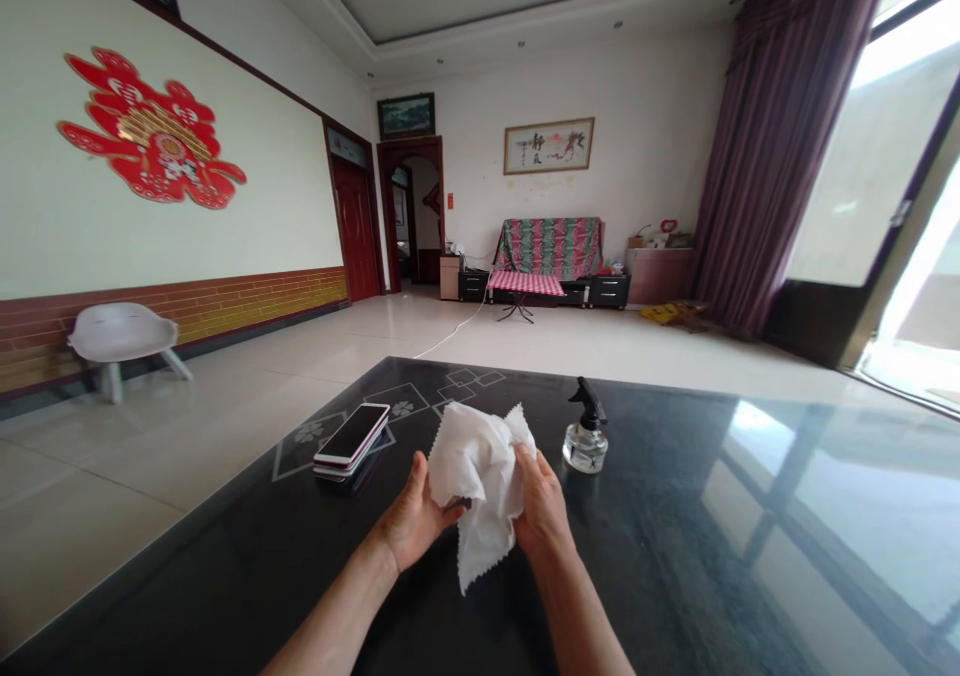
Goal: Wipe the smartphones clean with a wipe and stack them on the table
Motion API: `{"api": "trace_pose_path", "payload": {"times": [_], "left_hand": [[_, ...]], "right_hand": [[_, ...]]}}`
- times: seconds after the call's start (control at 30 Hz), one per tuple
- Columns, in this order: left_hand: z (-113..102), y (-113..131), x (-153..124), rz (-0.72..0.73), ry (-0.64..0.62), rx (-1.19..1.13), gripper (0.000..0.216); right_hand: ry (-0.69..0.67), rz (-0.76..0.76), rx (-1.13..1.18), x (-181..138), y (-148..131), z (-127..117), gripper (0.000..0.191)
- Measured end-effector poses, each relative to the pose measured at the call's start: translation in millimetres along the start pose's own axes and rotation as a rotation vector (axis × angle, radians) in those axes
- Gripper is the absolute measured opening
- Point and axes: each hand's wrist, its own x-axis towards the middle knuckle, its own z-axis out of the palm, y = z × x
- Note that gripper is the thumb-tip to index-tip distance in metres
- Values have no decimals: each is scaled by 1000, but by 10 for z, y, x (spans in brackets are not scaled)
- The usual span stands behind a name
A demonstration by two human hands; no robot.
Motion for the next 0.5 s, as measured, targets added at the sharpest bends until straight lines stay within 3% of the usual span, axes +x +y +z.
{"api": "trace_pose_path", "payload": {"times": [0.2, 0.33, 0.4, 0.5], "left_hand": [[-15, -201, 49, 61, -42, -41, 59], [52, -273, 170, 73, -108, 151, 43], [110, -229, 284, 98, -131, 186, 38], [180, -77, 485, 227, -97, 128, 41]], "right_hand": [[28, -2, 153, 50, 82, -42, 35], [27, 46, 278, 160, 86, -90, 26], [-39, 110, 287, 181, 36, -112, 26], [-249, 218, 246, 164, -54, -156, 40]]}}
